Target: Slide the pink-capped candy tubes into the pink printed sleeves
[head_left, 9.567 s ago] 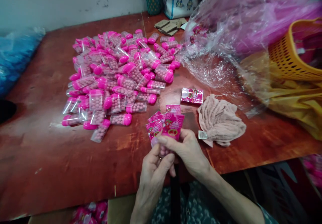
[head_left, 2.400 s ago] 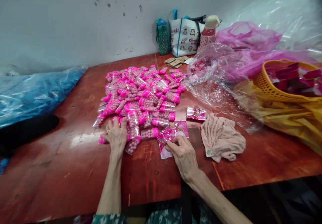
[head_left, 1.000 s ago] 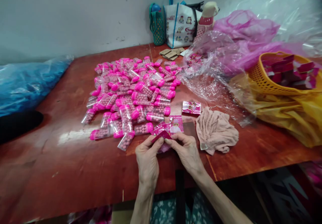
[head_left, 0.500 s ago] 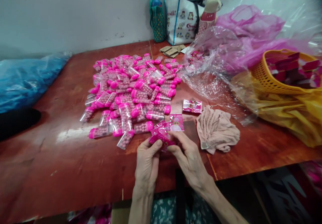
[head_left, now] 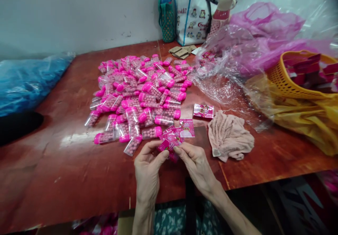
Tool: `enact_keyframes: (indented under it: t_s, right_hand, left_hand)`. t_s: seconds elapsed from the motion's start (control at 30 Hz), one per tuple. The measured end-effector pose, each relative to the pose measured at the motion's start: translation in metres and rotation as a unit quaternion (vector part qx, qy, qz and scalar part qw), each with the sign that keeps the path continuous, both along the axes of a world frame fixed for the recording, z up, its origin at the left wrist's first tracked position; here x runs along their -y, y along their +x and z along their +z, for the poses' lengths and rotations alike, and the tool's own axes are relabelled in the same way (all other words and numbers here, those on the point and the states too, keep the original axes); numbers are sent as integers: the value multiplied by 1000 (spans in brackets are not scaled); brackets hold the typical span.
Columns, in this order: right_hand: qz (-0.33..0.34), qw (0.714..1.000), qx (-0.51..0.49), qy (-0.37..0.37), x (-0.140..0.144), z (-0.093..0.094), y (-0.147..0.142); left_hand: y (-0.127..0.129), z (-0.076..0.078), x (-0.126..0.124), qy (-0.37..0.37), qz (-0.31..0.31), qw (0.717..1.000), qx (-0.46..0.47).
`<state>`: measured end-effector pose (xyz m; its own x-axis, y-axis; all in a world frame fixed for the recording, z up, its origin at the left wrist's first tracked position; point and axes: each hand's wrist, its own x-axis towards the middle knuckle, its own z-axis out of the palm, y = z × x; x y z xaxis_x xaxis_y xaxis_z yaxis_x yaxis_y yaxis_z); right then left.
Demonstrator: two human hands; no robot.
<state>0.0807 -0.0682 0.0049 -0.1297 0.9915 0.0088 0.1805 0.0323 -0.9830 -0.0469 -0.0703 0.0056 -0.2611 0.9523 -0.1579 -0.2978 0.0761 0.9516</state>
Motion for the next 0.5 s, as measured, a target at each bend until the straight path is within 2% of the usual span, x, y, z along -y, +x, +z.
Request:
enact_keyframes:
  t_s: [0.1, 0.2, 0.27, 0.4, 0.5]
  right_hand:
    - [17, 1000, 22, 4, 0, 0, -1]
    - [27, 998, 48, 14, -1, 1, -5]
    - [29, 998, 60, 22, 0, 2, -7]
    - [55, 997, 54, 3, -1, 6, -8]
    - [84, 995, 48, -11, -7, 11, -2]
  left_hand:
    - [-9, -1, 1, 13, -19, 999, -23]
    - [-16, 1, 2, -14, -79, 997, -3]
    - [-17, 2, 2, -33, -91, 995, 1]
    - [-17, 0, 0, -51, -40, 998, 11]
    - [-25, -2, -3, -69, 26, 995, 64]
